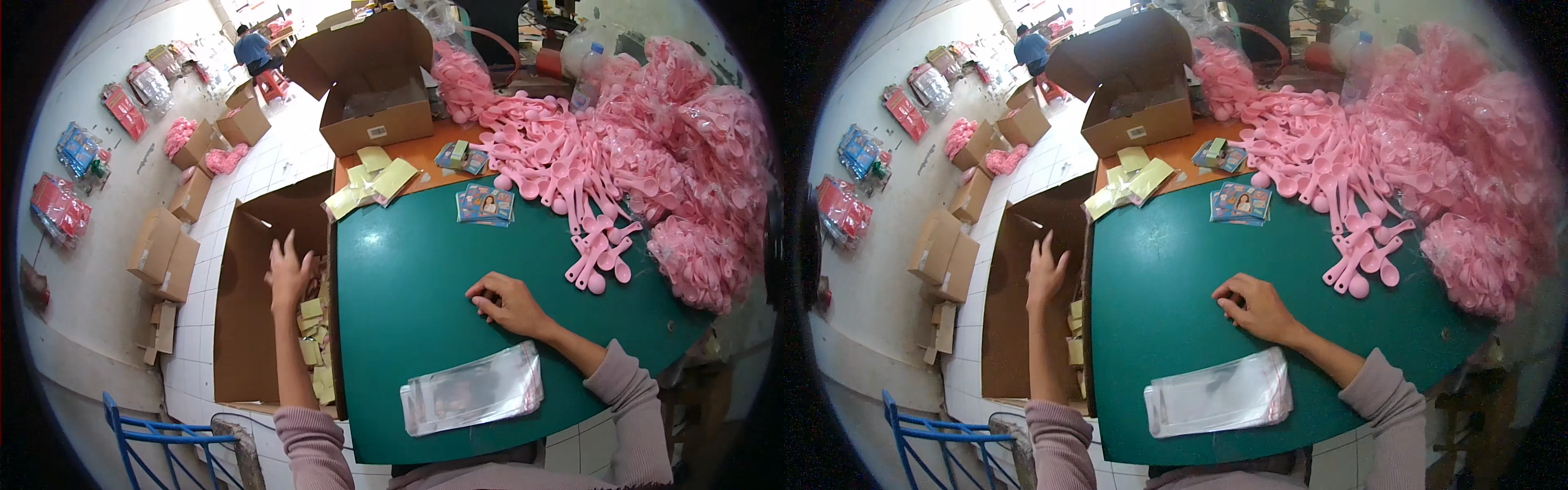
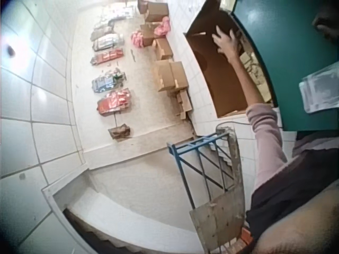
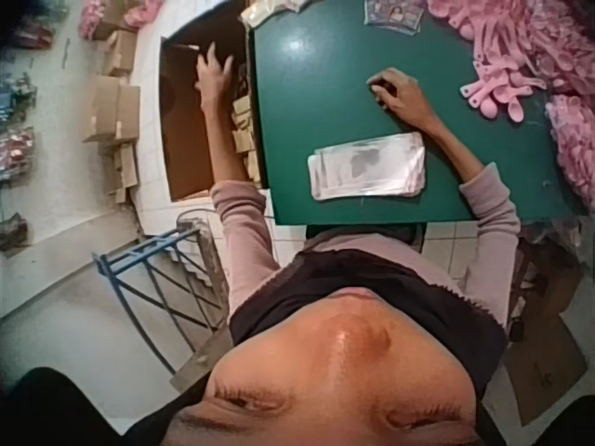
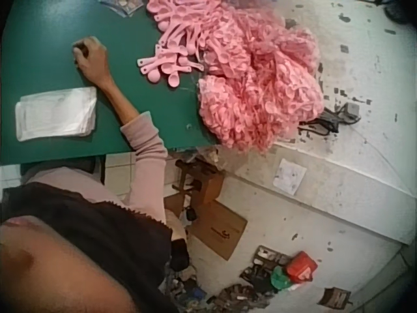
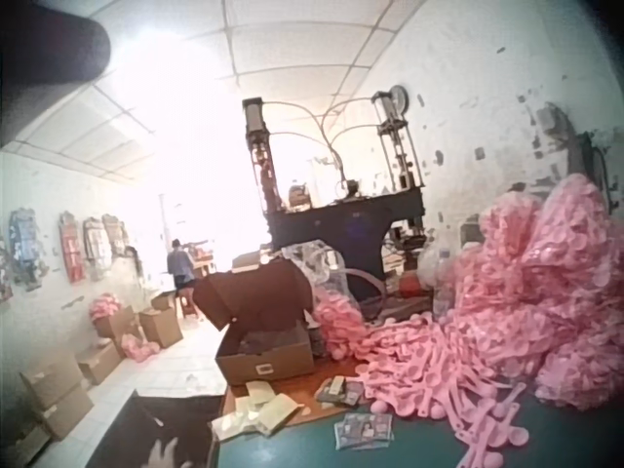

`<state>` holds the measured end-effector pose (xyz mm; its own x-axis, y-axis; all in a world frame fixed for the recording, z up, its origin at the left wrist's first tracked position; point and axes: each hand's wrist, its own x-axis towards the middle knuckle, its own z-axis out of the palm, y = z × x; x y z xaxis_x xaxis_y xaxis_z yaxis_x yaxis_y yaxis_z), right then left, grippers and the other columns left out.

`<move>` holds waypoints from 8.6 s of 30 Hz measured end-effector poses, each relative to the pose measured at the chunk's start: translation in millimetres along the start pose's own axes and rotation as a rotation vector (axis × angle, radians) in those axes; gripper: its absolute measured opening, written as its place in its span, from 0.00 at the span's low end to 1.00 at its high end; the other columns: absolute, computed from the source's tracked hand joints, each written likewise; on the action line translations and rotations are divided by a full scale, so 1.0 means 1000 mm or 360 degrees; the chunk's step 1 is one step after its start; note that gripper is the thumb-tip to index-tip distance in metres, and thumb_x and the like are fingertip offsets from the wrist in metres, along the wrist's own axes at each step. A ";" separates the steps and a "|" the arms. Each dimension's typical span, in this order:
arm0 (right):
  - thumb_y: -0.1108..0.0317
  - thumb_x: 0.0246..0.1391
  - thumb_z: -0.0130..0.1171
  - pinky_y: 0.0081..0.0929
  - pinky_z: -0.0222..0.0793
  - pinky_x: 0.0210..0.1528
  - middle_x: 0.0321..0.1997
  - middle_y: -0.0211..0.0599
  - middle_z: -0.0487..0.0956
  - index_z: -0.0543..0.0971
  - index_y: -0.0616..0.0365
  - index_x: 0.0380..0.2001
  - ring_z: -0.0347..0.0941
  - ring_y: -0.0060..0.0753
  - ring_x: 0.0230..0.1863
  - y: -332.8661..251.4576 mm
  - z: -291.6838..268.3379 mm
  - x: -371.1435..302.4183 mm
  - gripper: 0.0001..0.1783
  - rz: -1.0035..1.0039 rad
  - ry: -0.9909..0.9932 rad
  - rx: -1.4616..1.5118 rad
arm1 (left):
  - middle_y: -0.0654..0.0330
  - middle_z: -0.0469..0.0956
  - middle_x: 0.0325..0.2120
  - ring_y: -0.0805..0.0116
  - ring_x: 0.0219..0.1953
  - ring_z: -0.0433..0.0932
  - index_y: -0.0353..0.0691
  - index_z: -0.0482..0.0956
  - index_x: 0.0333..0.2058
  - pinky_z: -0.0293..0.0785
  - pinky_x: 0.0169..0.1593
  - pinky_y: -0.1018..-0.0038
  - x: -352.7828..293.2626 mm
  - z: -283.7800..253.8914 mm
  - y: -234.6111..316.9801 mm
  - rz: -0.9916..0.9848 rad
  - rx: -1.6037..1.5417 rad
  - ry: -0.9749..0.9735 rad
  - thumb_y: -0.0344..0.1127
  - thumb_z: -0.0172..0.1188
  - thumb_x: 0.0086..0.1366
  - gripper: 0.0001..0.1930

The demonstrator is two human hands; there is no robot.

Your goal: Pack pink plastic spoons and small cards into clear plastic bags and seal them with gold stickers.

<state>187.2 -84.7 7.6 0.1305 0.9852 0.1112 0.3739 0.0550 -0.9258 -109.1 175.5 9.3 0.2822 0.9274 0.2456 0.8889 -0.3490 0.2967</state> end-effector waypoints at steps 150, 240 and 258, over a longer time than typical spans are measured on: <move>0.75 0.52 0.54 0.16 0.70 0.31 0.27 0.31 0.72 0.69 0.64 0.37 0.71 0.18 0.28 -0.021 -0.023 -0.011 0.10 -0.0301 0.0837 0.0614 | 0.58 0.79 0.28 0.78 0.29 0.75 0.33 0.68 0.44 0.69 0.33 0.83 -0.131 0.011 0.175 -0.0152 -0.2100 -0.1299 0.31 0.62 0.54 0.19; 0.69 0.40 0.63 0.15 0.61 0.21 0.22 0.30 0.75 0.76 0.67 0.31 0.66 0.16 0.19 -0.012 -0.069 0.074 0.14 0.0089 -0.0151 0.0118 | 0.60 0.75 0.32 0.74 0.34 0.73 0.40 0.64 0.47 0.73 0.34 0.74 -0.038 0.015 0.150 0.0248 -0.1931 -0.1391 0.34 0.59 0.56 0.21; 0.64 0.46 0.58 0.25 0.66 0.42 0.38 0.40 0.77 0.75 0.60 0.40 0.73 0.30 0.39 -0.035 -0.050 0.067 0.17 -0.0353 -0.0382 -0.0237 | 0.48 0.73 0.37 0.64 0.39 0.75 0.40 0.49 0.57 0.75 0.39 0.74 -0.083 0.024 0.166 -0.0363 -0.2243 -0.1089 0.37 0.50 0.63 0.27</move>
<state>229.1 -28.5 65.3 -0.1819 0.9630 0.1991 0.5010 0.2650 -0.8239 23.6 43.7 15.5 0.6437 0.7227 -0.2517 0.0089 0.3218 0.9468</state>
